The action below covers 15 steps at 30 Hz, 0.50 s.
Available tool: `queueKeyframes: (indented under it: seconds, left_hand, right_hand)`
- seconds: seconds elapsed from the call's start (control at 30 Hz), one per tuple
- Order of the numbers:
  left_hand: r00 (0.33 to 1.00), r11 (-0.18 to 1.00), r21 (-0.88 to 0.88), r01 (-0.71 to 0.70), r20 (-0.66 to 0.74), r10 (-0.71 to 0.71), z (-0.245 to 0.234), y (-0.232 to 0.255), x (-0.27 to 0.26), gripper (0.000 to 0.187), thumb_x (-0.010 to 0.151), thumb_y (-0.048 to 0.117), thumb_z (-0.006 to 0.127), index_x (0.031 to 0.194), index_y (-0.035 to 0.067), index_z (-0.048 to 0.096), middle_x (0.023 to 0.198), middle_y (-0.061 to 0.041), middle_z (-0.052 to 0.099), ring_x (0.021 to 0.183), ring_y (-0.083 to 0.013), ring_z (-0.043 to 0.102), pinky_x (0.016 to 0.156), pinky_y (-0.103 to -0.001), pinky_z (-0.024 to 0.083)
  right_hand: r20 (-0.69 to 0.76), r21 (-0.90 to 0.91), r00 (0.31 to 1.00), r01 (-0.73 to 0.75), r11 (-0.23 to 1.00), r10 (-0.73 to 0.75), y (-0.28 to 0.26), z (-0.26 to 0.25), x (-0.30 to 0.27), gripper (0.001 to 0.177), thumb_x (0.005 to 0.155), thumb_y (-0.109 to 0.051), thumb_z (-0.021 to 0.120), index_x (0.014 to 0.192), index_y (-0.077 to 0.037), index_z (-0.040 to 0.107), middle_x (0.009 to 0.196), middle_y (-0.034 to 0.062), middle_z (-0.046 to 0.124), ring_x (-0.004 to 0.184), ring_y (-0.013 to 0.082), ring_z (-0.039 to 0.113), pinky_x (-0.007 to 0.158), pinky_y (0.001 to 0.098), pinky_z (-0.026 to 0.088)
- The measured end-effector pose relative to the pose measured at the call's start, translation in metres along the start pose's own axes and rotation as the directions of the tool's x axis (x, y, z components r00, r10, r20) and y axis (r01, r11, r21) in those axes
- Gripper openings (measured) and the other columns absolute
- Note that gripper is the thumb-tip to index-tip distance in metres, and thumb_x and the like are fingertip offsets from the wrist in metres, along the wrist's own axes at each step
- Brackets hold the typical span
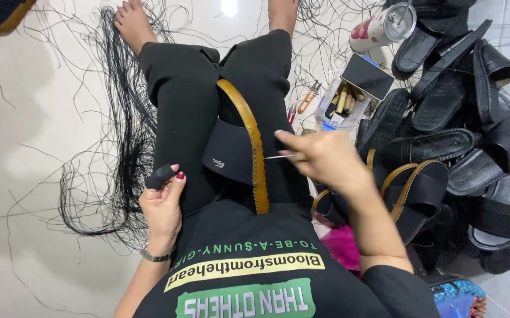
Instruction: Hand-sewing straps onto sandal soles using a needle and thread.
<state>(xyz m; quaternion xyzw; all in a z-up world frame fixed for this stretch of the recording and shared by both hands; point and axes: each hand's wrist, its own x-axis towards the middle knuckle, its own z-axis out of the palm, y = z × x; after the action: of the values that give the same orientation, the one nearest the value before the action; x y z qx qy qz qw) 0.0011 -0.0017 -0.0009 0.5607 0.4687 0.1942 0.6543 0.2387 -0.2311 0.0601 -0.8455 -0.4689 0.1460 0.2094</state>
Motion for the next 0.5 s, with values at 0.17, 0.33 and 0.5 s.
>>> queueKeyframes:
  seconds: [0.17,0.33,0.5]
  left_hand:
    - [0.937,0.816,0.487,-0.310,0.009,0.350,-0.079,0.003,0.024,0.024,0.084,-0.007,0.088,0.105,0.001,0.078,0.088,-0.018,0.074,0.084,-0.0158,0.069,0.081,-0.028,0.053]
    - [0.900,0.335,0.902,-0.273,0.117,0.419,-0.254,-0.059,0.084,0.024,0.097,-0.012,0.067,0.120,-0.015,0.073,0.098,-0.022,0.071,0.077,-0.0274,0.062,0.071,-0.036,0.052]
    - [0.832,0.338,0.780,-0.526,0.390,0.395,-0.074,0.026,0.045,0.029,0.083,-0.001,0.077,0.111,-0.006,0.068,0.120,-0.019,0.066,0.099,-0.0303,0.063,0.088,-0.038,0.052]
  right_hand:
    - [-0.416,-0.068,0.897,0.135,0.988,-0.151,0.026,-0.014,-0.009,0.008,0.098,-0.022,0.067,0.102,-0.015,0.068,0.080,0.0029,0.065,0.070,0.0244,0.064,0.069,0.0336,0.051]
    - [-0.903,-0.362,0.431,-0.747,0.557,-0.008,0.244,-0.079,-0.155,0.044,0.113,-0.026,0.084,0.075,-0.008,0.070,0.064,-0.0036,0.068,0.046,0.0119,0.049,0.039,0.0267,0.041]
    - [-0.729,-0.220,0.677,-0.366,0.904,0.097,0.083,-0.069,-0.042,0.023,0.087,0.010,0.058,0.101,0.006,0.077,0.093,0.0166,0.077,0.071,0.0239,0.066,0.066,0.0332,0.057]
